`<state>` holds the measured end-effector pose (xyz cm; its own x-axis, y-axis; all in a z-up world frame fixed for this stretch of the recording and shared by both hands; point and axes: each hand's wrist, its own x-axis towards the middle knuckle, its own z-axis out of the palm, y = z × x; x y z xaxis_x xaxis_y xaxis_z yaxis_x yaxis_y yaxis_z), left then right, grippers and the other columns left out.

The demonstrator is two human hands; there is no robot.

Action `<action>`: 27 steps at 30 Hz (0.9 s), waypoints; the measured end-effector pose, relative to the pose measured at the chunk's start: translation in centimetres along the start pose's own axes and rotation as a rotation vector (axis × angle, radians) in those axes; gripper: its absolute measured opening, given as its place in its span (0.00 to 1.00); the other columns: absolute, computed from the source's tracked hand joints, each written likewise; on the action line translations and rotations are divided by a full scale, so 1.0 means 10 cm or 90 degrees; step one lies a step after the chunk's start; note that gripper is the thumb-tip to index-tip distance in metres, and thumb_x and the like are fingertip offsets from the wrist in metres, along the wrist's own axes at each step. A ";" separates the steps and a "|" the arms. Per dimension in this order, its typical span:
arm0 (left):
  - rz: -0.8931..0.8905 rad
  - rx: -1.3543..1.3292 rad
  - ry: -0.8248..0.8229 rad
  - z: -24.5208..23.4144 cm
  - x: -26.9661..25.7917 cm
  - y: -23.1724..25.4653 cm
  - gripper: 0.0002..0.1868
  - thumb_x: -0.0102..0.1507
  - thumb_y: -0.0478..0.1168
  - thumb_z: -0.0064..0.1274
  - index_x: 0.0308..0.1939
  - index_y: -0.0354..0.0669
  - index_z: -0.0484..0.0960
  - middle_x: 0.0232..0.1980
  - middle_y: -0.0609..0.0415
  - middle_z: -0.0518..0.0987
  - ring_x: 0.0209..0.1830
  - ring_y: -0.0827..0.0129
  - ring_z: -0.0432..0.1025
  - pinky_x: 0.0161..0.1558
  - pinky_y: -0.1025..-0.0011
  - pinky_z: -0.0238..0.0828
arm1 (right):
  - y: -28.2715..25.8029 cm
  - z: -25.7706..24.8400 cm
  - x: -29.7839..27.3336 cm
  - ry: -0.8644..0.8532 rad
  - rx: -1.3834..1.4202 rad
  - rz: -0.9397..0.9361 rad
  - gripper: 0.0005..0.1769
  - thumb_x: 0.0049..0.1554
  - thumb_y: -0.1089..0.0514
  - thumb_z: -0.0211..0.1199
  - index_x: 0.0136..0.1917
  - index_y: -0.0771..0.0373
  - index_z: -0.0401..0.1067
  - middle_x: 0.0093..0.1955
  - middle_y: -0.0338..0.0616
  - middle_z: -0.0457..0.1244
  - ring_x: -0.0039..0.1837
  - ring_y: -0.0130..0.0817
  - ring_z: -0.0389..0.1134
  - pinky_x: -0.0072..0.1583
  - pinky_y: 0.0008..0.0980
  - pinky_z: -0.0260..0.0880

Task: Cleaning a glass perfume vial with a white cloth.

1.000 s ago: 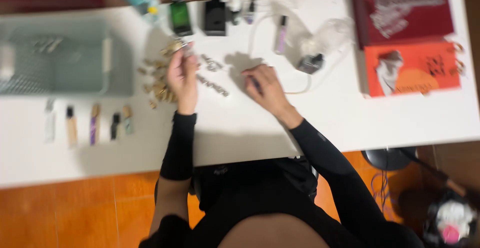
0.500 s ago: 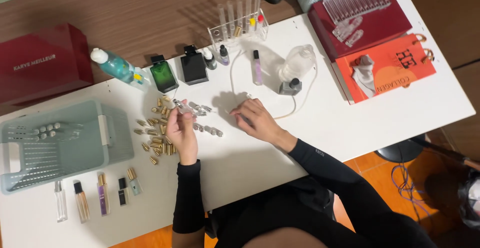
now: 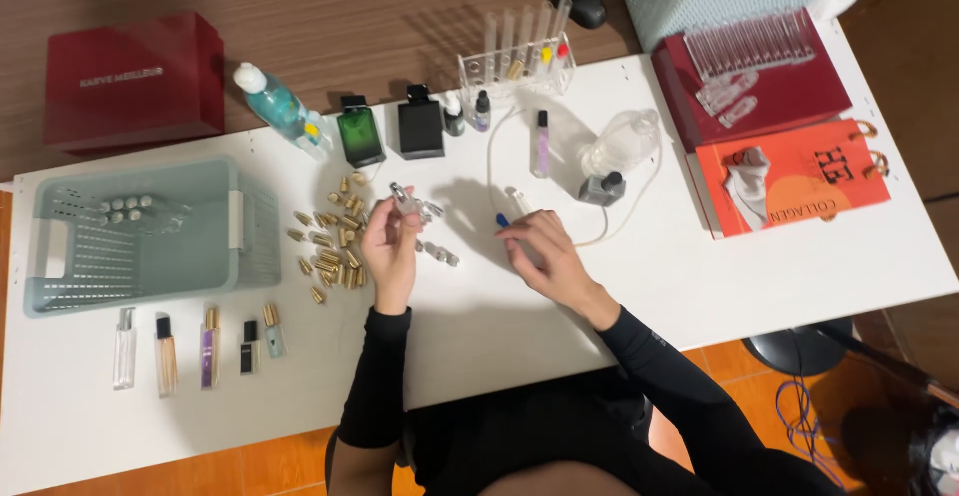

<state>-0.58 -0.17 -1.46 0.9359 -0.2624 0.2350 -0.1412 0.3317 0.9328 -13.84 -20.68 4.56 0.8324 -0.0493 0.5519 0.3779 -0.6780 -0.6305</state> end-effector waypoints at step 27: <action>0.072 0.217 -0.180 0.78 0.58 1.54 0.12 0.68 0.39 0.61 0.49 0.32 0.80 0.38 0.58 0.83 0.35 0.83 0.77 0.38 0.83 0.69 | 1.73 -1.99 -1.47 0.430 -0.339 0.271 0.17 0.72 0.60 0.60 0.70 0.70 0.65 0.70 0.55 0.52 0.74 0.48 0.55 0.80 0.45 0.60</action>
<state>0.19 -3.61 16.43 0.7904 -0.4941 0.3621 -0.3798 0.0686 0.9225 -27.58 -46.29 -3.64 0.3844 -0.6680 0.6372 -0.2751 -0.7418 -0.6116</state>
